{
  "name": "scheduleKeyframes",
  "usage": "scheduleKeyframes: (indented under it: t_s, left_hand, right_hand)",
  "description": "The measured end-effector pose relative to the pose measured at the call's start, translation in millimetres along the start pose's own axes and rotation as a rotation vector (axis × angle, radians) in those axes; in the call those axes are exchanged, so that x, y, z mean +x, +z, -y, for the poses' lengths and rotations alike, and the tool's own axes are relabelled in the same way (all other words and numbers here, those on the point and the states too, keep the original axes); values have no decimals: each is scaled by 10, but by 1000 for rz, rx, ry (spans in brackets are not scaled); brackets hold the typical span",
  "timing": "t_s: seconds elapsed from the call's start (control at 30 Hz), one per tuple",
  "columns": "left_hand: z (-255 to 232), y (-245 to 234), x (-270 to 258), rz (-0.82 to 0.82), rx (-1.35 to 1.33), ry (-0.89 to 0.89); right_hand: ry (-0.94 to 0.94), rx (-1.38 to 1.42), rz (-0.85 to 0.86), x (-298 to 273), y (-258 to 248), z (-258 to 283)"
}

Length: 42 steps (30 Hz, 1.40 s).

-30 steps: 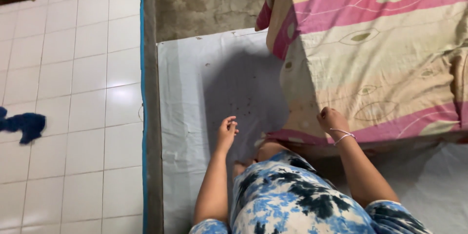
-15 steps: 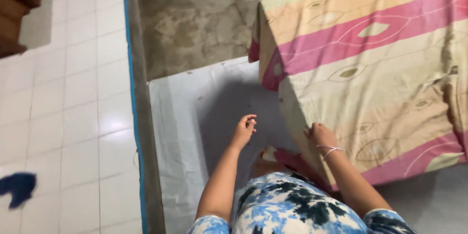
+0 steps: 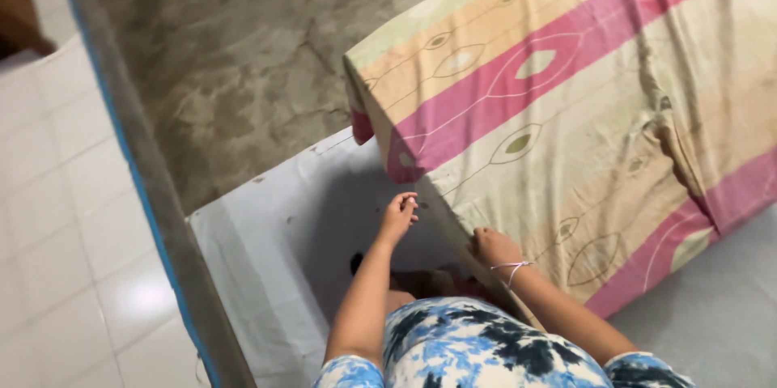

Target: The person unfolds a folded patterned tablecloth on a wooden table, then spreads it over the table surface, smoothing and adjusting the edges to cover the table evenly.

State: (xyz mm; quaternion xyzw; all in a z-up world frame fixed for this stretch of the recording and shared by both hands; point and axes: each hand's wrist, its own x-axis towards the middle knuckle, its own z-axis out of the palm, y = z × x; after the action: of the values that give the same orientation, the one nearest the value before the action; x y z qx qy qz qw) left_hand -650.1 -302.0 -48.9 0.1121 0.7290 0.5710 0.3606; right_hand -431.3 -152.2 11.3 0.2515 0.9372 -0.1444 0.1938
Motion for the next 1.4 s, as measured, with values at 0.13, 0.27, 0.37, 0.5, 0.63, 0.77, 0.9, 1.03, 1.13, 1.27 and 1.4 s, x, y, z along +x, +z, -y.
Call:
scheduleKeyframes:
  t_s: [0.13, 0.27, 0.37, 0.5, 0.63, 0.77, 0.9, 1.03, 1.13, 1.27, 1.4]
  left_hand:
    - [-233, -130, 520, 65, 18, 6]
    - [-342, -369, 1049, 107, 61, 14]
    - [-627, -594, 1553, 152, 85, 31]
    - [-826, -935, 2016, 197, 142, -6]
    - [-1045, -1201, 2470, 216, 266, -58]
    - [-1165, -1428, 2903, 240, 321, -78]
    - [-1368, -1640, 2993, 236, 390, -103]
    - [-1472, -1744, 3084, 233, 384, -102]
    - [-1489, -1819, 3194, 227, 394, -98]
    - [-1521, -1913, 3447, 196, 577, -24]
    - [-1803, -1987, 3433, 185, 709, 109]
  right_hand:
    - [76, 51, -59, 211, -81, 91]
    - [102, 147, -100, 400, -205, 427]
    - [113, 196, -198, 812, -324, 680]
    - [82, 98, -366, 1301, -276, 966]
    - [267, -2, -321, 1715, -205, 1205]
    - [395, -136, -390, 2149, 315, 1028]
    - [355, -287, -412, 1983, -22, 1263]
    - [322, -56, -327, 1983, -207, 1325]
    - [350, 110, -290, 1950, -632, 1481]
    - [226, 252, -243, 2103, -884, 1580]
    - [214, 204, -138, 2338, -1033, 1583]
